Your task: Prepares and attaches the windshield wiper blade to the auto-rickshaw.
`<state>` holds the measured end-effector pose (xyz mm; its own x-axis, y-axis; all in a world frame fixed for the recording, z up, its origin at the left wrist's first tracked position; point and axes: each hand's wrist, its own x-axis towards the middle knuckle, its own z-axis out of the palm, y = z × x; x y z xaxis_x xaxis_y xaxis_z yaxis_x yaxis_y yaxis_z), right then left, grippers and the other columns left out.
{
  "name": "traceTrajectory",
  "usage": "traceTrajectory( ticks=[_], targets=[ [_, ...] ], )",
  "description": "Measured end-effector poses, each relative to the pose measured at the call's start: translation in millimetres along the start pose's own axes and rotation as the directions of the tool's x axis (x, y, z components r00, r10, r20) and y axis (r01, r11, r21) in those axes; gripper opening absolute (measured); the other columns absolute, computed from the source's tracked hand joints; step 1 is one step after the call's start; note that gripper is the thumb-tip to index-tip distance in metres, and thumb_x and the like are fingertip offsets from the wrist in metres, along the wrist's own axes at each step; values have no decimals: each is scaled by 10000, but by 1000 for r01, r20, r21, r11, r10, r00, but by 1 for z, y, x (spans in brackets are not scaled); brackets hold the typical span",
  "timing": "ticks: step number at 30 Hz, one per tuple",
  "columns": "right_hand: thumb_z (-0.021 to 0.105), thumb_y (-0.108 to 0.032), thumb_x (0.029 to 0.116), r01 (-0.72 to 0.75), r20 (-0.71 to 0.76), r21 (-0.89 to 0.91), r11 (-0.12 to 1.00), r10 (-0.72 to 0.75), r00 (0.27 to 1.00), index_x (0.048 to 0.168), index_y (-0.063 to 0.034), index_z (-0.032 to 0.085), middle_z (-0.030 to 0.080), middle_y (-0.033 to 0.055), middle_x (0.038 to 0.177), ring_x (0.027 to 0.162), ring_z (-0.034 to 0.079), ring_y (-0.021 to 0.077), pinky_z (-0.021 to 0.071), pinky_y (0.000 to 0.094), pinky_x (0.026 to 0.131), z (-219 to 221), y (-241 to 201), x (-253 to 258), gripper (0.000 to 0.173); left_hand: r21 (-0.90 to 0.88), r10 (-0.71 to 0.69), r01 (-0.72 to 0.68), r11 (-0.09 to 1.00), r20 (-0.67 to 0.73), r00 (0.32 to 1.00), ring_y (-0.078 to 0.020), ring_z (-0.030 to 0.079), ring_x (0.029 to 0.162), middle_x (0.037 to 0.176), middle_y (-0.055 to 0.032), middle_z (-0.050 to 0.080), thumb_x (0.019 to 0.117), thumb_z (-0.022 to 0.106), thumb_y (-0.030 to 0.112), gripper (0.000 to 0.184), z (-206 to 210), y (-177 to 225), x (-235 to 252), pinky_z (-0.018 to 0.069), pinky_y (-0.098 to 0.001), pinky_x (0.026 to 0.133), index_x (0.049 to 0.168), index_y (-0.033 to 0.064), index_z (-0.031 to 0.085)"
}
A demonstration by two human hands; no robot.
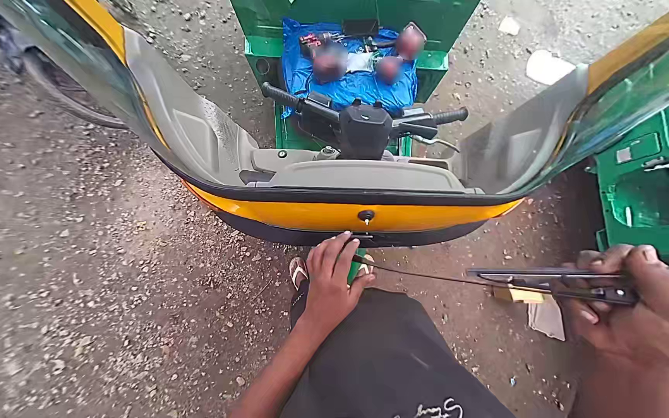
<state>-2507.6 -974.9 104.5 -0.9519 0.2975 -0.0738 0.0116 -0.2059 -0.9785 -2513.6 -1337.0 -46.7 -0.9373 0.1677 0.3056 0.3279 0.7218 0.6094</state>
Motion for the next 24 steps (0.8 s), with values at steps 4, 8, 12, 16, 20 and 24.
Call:
traceTrajectory(
  ticks=[4, 8, 12, 16, 20, 24],
  targets=[
    [336, -337, 1117, -28, 52, -25, 999, 29, 998, 844, -184, 640, 631, -57, 685, 415, 487, 15, 408, 164, 347, -36, -16, 32, 437, -438, -319, 303, 846, 40, 947, -212, 620, 1219, 1412, -116, 590, 848, 791, 540, 850, 13, 8, 10, 569, -386, 986, 1465, 31, 502],
    [354, -318, 1113, -55, 32, -30, 998, 56, 998, 822, -179, 642, 616, -60, 652, 405, 473, 12, 394, 158, 342, -36, -14, 53, 432, -613, -339, 383, 692, 193, 921, -153, 694, 1070, 1244, -69, 705, 935, 721, 471, 686, 42, 9, 18, 591, -345, 936, 1422, 18, 553],
    [339, -317, 1111, -98, -4, -51, 994, 98, 995, 786, -186, 632, 594, -68, 606, 377, 442, 7, 360, 157, 326, -33, -12, 66, 457, -683, -477, 465, 563, 191, 858, -153, 735, 943, 1116, -78, 737, 918, 773, 316, 552, 63, 14, 22, 632, -331, 851, 1337, 6, 591],
    [327, -316, 1111, -107, 46, -46, 993, 109, 993, 794, -181, 636, 607, -66, 635, 394, 458, 5, 380, 152, 336, -37, -14, 78, 462, -735, -506, 441, 515, 155, 849, -169, 740, 957, 1085, -92, 749, 926, 771, 278, 500, 68, 20, 23, 632, -346, 877, 1319, 7, 620],
    [344, -320, 1105, -98, 141, -10, 995, 98, 985, 807, -180, 640, 590, -67, 628, 401, 457, 8, 385, 153, 349, -43, -13, 93, 443, -766, -530, 406, 498, 102, 842, -182, 741, 948, 1065, -98, 754, 924, 775, 275, 520, 75, 23, 30, 631, -362, 869, 1330, 0, 599],
    [315, -324, 1114, -127, 111, 15, 992, 124, 986, 798, -172, 626, 587, -56, 620, 401, 456, 14, 383, 155, 353, -39, -14, 101, 469, -784, -560, 387, 485, 61, 826, -186, 742, 918, 1041, -106, 754, 922, 778, 256, 513, 79, 27, 34, 634, -357, 848, 1318, -15, 596]
  ],
)
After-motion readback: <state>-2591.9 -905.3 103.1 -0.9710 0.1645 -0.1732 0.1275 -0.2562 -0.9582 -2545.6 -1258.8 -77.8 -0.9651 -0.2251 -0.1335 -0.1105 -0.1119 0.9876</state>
